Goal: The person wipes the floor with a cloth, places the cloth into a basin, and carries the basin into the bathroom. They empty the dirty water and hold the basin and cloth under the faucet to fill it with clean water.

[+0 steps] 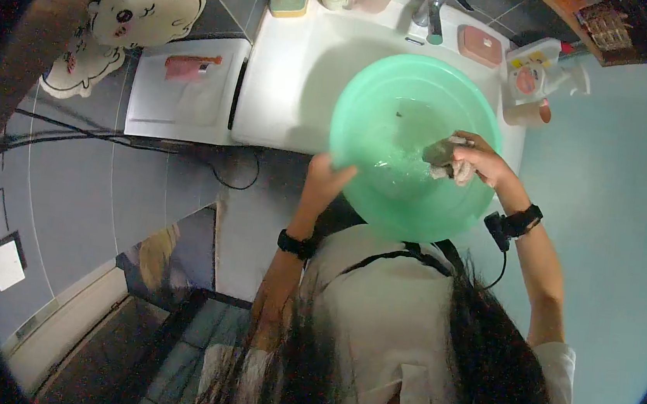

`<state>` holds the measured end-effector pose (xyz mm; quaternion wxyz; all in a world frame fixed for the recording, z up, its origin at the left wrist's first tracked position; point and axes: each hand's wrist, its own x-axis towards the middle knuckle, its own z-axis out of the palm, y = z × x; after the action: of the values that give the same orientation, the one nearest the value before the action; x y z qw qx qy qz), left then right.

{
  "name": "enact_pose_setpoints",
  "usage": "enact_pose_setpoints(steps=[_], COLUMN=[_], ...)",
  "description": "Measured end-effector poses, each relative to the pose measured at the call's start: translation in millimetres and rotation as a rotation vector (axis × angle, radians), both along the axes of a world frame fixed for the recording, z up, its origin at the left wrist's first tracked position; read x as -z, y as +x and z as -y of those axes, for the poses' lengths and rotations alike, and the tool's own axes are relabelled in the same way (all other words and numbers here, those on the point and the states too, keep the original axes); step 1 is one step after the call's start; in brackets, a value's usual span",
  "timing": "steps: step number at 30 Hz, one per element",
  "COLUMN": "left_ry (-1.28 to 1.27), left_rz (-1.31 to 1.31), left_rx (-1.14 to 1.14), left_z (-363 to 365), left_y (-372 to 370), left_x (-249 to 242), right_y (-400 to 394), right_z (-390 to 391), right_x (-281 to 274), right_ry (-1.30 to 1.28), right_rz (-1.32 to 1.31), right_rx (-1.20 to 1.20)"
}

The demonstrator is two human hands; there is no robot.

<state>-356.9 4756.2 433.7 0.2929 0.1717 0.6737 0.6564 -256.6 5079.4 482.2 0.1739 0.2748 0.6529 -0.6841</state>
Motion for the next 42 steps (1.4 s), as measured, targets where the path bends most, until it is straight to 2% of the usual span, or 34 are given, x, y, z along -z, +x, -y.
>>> enact_pose_setpoints(steps=[4, 7, 9, 10, 12, 14, 15, 19, 22, 25, 28, 30, 32, 34, 36, 37, 38, 40, 41, 42], left_ry=[0.015, -0.046, -0.139, -0.091, 0.004, -0.14, -0.211, -0.265, -0.25, -0.267, -0.228, -0.117, -0.367, -0.365, -0.108, -0.212, -0.32, -0.286, -0.141, 0.004], left_rz=[0.039, 0.109, 0.124, 0.171, 0.267, 0.164, 0.114, 0.211, 0.144, 0.095, 0.304, 0.419, 0.086, 0.064, 0.356, 0.324, 0.292, 0.305, 0.349, 0.395], left_rx=[-0.021, -0.074, -0.107, -0.16, -0.259, -0.274, -0.283, -0.413, -0.491, -0.563, -0.668, -0.797, -0.712, -0.759, -0.934, -0.886, -0.835, -0.801, -0.809, -0.805], left_z=[0, 8, 19, 27, 41, 39, 39, 65, 82, 93, 109, 103, 159, 165, 122, 122, 126, 139, 146, 150], left_y=[1, 6, 9, 13, 23, 26, 29, 52, 63, 72, 76, 76, 91, 90, 76, 74, 74, 72, 66, 58], left_x=[-9, -30, -39, -40, -38, -77, -91, -88, -82, -85, -89, -103, -43, -37, -88, -95, -101, -99, -82, -73], right_y=[-8, -13, -12, -15, -17, -19, -21, -32, -43, -49, -56, -65, -69, -70, -68, -68, -69, -73, -74, -65], right_z=[9, 13, 17, 24, 38, 44, 47, 57, 57, 43, 21, 1, -14, -26, -52, -58, -56, -43, -34, -34], right_x=[-1, 0, 6, -2, -17, -16, -14, -23, -32, -56, -57, -17, 35, 90, 194, 221, 214, 168, 145, 154], right_ry=[-0.042, 0.12, 0.423, 0.576, 0.584, 0.605, 0.545, 0.36, 0.167, -0.202, -0.118, -0.048, -0.049, -0.122, -0.342, -0.451, -0.379, -0.238, -0.024, 0.118], right_rz=[-0.04, -0.16, -0.322, -0.401, -0.418, -0.466, -0.47, -0.533, -0.586, -0.431, -0.434, -0.379, -0.262, -0.088, -0.125, -0.14, -0.05, 0.126, 0.233, 0.139], right_rx=[0.06, -0.019, -0.104, -0.147, -0.139, -0.132, -0.118, -0.01, 0.16, 0.442, 0.662, 0.74, 0.765, 0.737, 0.605, 0.537, 0.579, 0.668, 0.764, 0.698])
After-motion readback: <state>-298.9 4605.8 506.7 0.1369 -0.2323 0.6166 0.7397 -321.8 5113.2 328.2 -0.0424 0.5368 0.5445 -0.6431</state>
